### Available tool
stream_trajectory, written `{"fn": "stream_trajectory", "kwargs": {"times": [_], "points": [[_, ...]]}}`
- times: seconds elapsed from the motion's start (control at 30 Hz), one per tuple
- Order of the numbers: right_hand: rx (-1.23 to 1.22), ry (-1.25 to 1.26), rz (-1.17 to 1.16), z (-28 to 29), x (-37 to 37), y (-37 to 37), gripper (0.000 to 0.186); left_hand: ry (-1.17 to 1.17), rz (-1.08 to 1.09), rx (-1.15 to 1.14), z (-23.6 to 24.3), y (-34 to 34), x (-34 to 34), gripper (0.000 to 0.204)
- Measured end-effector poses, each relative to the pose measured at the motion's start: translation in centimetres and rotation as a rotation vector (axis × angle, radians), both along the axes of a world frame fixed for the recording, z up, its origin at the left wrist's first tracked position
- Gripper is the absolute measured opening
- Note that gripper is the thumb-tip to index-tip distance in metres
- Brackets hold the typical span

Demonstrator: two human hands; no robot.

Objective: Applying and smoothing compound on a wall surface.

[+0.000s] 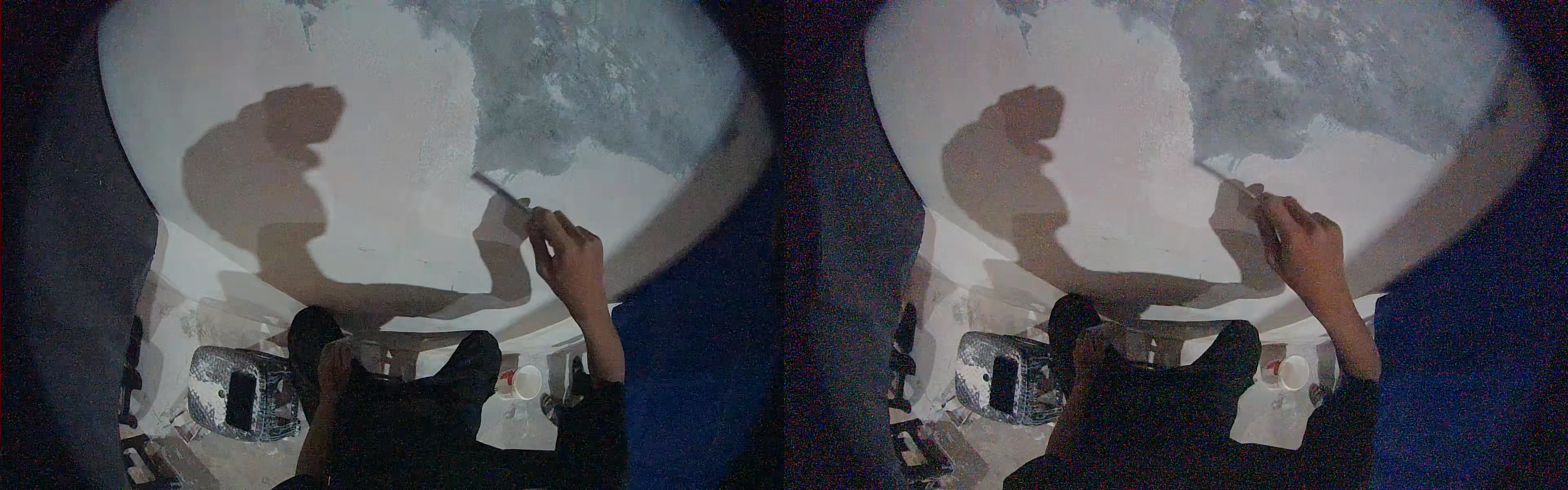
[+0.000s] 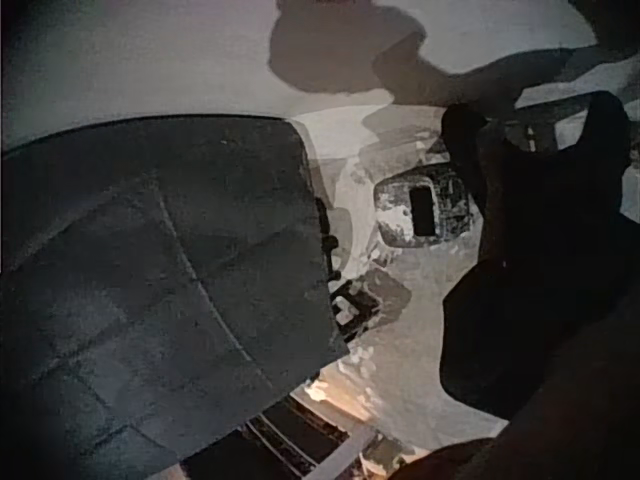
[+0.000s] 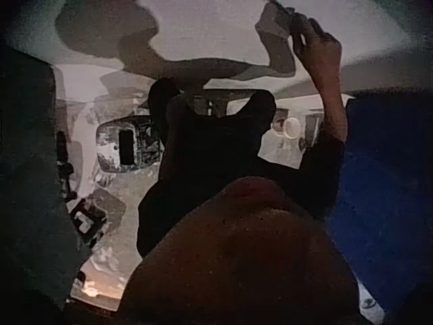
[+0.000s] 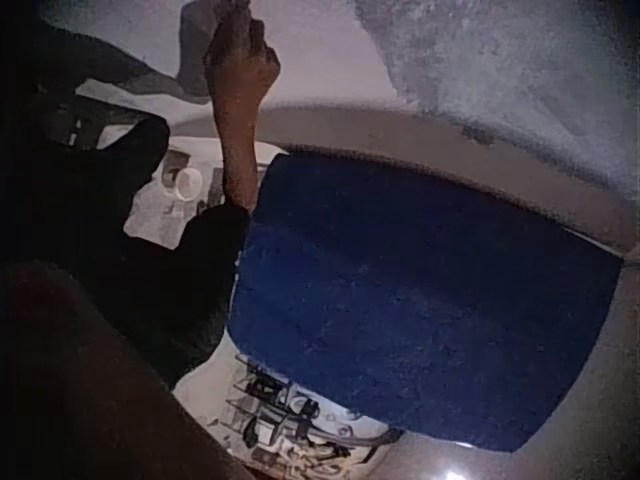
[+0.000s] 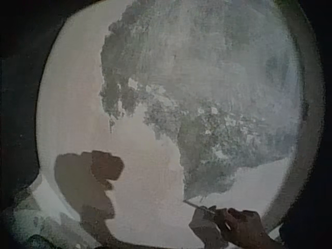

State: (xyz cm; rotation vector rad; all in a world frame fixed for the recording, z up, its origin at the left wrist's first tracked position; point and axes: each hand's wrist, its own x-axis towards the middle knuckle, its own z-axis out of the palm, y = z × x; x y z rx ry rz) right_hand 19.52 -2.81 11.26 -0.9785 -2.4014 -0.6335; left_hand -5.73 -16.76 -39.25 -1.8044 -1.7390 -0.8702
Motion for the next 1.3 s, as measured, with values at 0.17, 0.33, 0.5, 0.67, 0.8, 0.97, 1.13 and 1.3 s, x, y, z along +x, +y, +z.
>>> {"fn": "stream_trajectory", "kwargs": {"times": [0.17, 0.33, 0.5, 0.67, 0.8, 0.97, 1.13, 1.3], "points": [[0.000, 0.070, 0.016, 0.2, -0.2, -0.2, 0.013, -0.375, -0.032, 0.223, -1.3, 1.1, 0.6, 0.030], [-0.010, 0.128, 0.034, 0.8, -0.4, -0.1, 0.014, -0.021, 0.018, -0.166, 2.8, -1.2, 0.2, 0.030], [-0.027, -0.119, -0.010, 0.0, 0.1, 0.1, 0.017, -0.749, -0.095, -0.300, 8.5, -1.2, 0.8, 0.030], [-0.030, -0.084, -0.005, -0.2, 0.1, -0.1, 0.016, -0.604, -0.017, -0.219, 1.9, -0.1, 0.4, 0.030], [-0.088, -0.031, 0.061, -0.4, -0.1, -0.1, 0.030, -0.268, 0.089, 0.567, -1.2, 4.4, 0.3, 0.029], [0.090, -0.027, -0.024, -0.8, 0.4, -1.0, 0.026, -0.262, -0.133, 0.207, 1.1, 0.8, 0.1, 0.036], [0.159, -0.070, -0.048, -1.5, 0.3, 0.2, 0.024, -0.035, 0.023, -0.319, 0.0, -1.4, 0.4, 0.039], [-0.049, 0.046, -0.061, -1.8, 0.5, 0.9, 0.022, -0.033, 0.074, -0.337, -5.4, -0.9, 0.3, 0.034]]}}
